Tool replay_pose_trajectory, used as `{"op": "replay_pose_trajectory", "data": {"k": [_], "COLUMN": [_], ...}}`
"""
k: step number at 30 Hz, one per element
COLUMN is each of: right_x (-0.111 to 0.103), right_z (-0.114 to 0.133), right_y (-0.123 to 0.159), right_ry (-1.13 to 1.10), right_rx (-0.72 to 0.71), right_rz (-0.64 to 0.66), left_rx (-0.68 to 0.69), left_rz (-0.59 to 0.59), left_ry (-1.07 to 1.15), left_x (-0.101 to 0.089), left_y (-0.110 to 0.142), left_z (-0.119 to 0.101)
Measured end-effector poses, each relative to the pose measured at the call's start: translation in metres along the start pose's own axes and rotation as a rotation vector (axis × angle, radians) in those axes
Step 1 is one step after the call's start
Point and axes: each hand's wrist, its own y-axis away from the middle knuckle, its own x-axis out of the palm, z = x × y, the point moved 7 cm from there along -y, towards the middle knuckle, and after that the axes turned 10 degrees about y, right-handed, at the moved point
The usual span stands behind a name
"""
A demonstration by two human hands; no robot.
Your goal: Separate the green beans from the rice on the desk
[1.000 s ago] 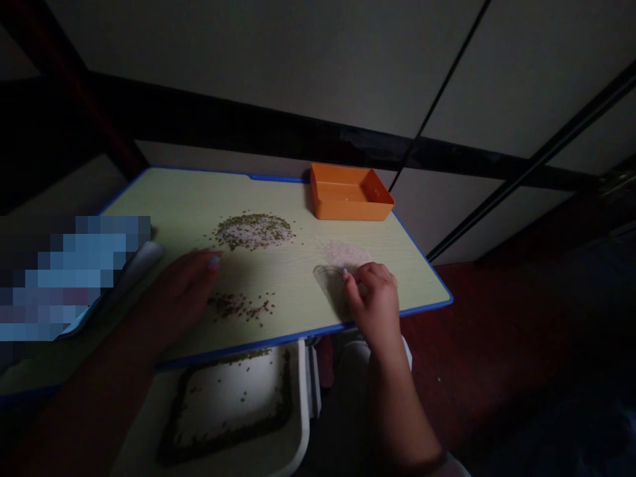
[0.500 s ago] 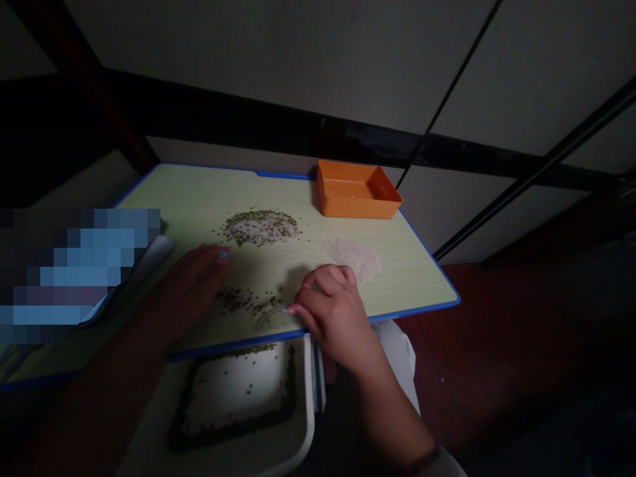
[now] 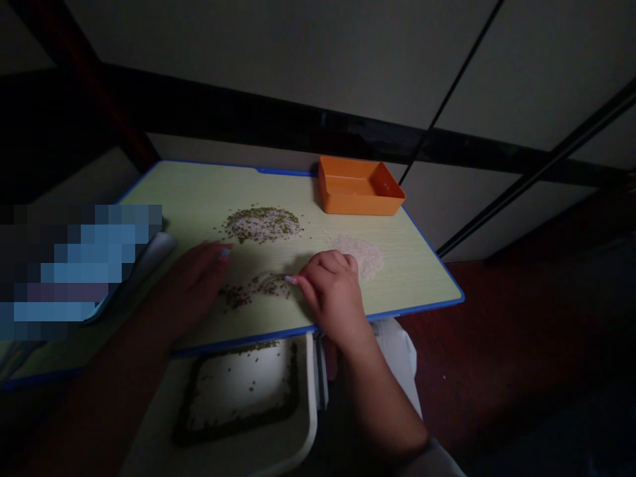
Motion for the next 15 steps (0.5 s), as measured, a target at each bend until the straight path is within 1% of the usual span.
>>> {"op": "replay_pose_trajectory", "data": {"k": [3,6,10,13,15], "right_x": [-0.007,-0.013,-0.008,0.0,0.004], "right_z": [-0.01,-0.016,-0.004,0.009,0.013], "right_y": [0.0,0.001,0.002,0.001,0.0], "right_ry": [0.002,0.14,0.251,0.254,0.247], "right_rx": [0.055,0.121,0.121,0.093,0.086], "right_rz": [-0.066,-0.163,-0.213,-0.207,-0.192], "left_rx": [-0.016,-0.003,-0.022,-0.038,-0.035], "left_rz": [-0.002,0.011,0.001,-0.008,-0.006], "left_ry": [0.005,-0.003,-0.006,-0.002,0.001], "left_x": [0.0,0.002,0.002,0.002,0.002], "left_y": [0.0,-0.001,-0.002,-0.001,-0.001], "left_z": [0.002,0.003,0.006,0.007,0.007]}}
